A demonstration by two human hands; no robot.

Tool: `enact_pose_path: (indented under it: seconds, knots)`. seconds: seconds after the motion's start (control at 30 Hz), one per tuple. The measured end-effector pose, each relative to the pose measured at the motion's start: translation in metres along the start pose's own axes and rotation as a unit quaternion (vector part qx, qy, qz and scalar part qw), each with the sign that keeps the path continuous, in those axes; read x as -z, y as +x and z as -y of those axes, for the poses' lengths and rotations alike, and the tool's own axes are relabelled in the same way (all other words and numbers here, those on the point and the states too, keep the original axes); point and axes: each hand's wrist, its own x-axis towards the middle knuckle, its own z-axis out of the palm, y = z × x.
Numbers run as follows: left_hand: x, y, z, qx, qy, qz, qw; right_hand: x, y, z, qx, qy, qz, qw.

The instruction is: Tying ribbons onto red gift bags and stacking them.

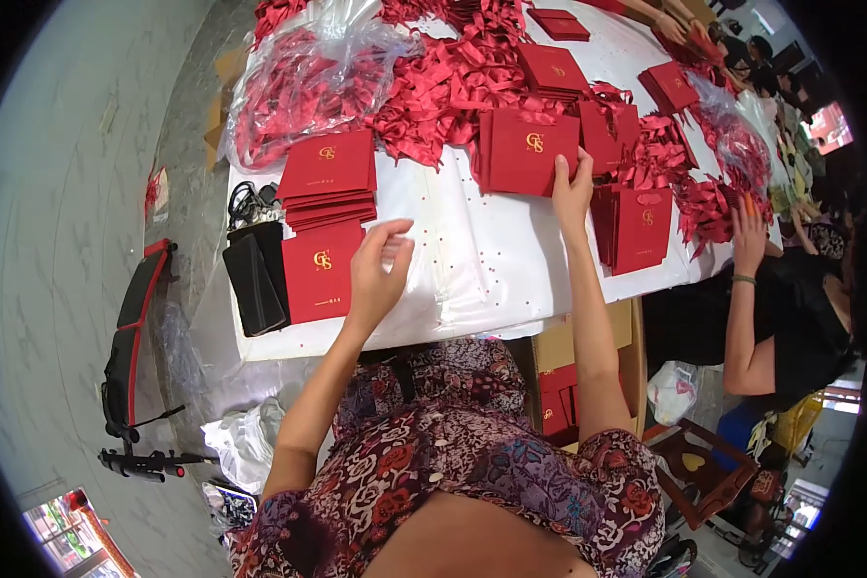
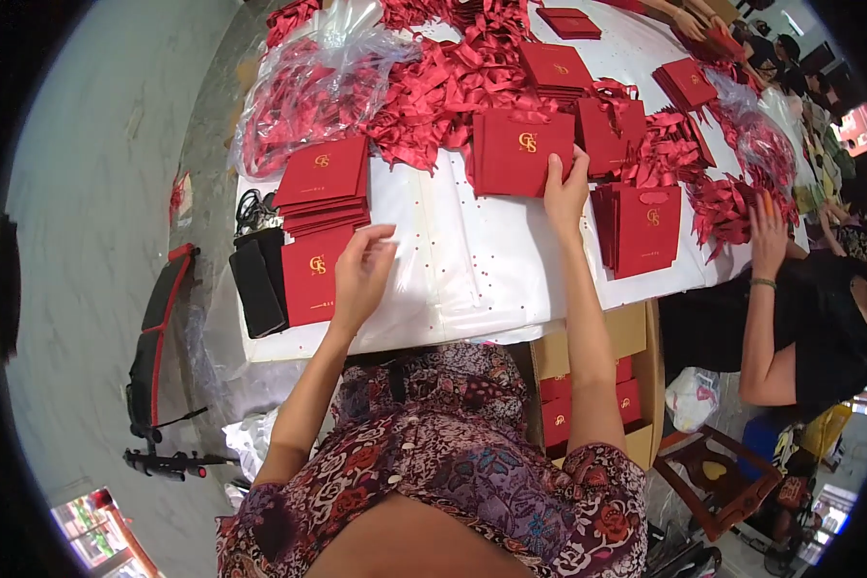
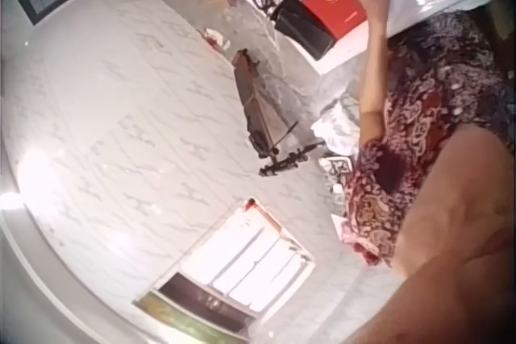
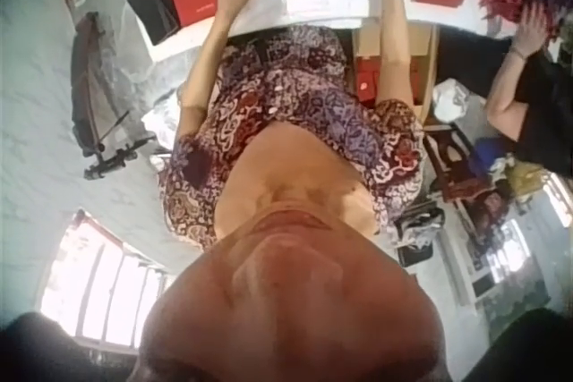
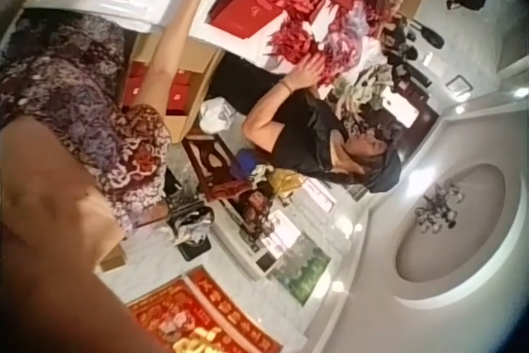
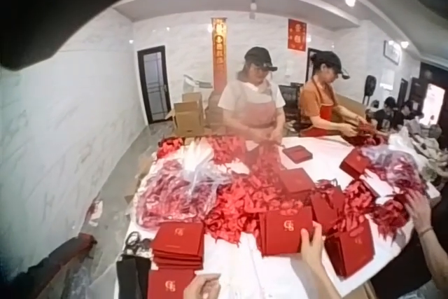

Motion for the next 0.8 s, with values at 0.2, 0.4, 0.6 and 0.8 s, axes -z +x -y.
enact_pose_path:
  seconds: [0.2, 0.4, 0.6, 0.8]
  knots:
    - [0.042, -0.044, 0.012, -0.088, 0.262, -0.025, 0.961, -0.026, -0.009, -0.031, 0.135, -0.368, -0.165, 0.905]
    - [0.051, -0.062, 0.027, -0.049, 0.404, 0.005, 0.914, -0.089, -0.046, 0.034, 0.158, -0.096, 0.098, 0.978]
    - [0.010, -0.078, 0.024, -0.073, 0.404, 0.098, 0.906, -0.153, -0.053, 0.016, 0.178, -0.288, 0.202, 0.919]
    - [-0.035, -0.081, 0.009, -0.121, 0.271, 0.173, 0.939, -0.143, -0.068, 0.020, 0.185, -0.298, 0.189, 0.917]
